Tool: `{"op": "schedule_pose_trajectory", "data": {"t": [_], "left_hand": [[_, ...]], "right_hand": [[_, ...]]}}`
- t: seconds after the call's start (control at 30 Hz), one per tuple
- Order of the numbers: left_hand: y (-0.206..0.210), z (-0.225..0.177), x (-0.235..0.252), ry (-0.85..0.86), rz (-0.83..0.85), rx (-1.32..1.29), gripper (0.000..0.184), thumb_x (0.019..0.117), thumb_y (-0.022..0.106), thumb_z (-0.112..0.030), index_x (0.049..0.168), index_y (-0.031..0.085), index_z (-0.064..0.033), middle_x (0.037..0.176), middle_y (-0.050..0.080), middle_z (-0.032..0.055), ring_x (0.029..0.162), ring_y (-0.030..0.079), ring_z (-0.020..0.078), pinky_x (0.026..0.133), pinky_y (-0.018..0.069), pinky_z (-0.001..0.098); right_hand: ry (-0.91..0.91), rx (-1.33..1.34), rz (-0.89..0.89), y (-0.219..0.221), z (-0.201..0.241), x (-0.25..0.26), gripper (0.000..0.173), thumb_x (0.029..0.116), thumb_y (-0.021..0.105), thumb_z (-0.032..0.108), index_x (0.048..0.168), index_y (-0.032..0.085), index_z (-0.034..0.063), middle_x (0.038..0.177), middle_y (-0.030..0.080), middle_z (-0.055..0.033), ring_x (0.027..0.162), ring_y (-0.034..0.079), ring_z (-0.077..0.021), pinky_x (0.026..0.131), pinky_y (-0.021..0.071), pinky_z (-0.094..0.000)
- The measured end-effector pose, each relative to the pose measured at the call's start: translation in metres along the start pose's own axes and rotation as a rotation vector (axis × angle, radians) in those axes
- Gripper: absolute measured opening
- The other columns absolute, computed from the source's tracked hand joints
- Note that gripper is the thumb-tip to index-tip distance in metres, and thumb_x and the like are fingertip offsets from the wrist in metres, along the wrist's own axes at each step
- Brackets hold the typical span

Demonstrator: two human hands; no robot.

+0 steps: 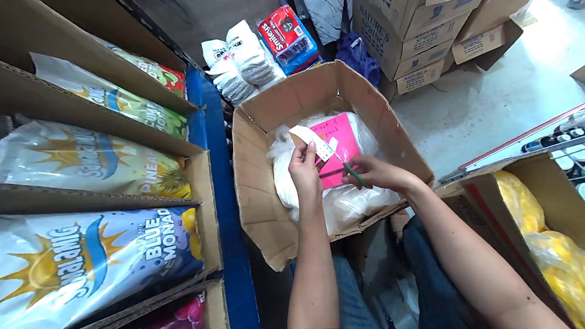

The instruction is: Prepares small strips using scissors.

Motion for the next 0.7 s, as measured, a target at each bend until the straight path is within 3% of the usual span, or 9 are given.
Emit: {"op": "schedule_pose_trajectory", "data": {"t": [0.7], "left_hand": [[0.0043,0.0022,-0.0028,-0.013,0.016,-0.021,0.017,0.1033,0.059,-0.008,0.118,0.060,-0.0010,0.097,0.067,0.0082,0.081,0.071,0.0153,0.073,0.0616,0.0326]], "right_hand": [[0.008,0.053,-0.016,-0.0028,-0.0012,0.0006,0.017,0.1016,0.064,0.018,0.112,0.061,0.0043,0.074,0.061,0.0055,0.059,0.050,0.0021,0.057,0.0399,-0.0151]]}}
Point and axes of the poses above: each hand's wrist, its own x-axis towards the middle knuckle, its own y-axis out of the palm, z = x × y, the point moved 7 cm from there along x, towards the middle knuckle
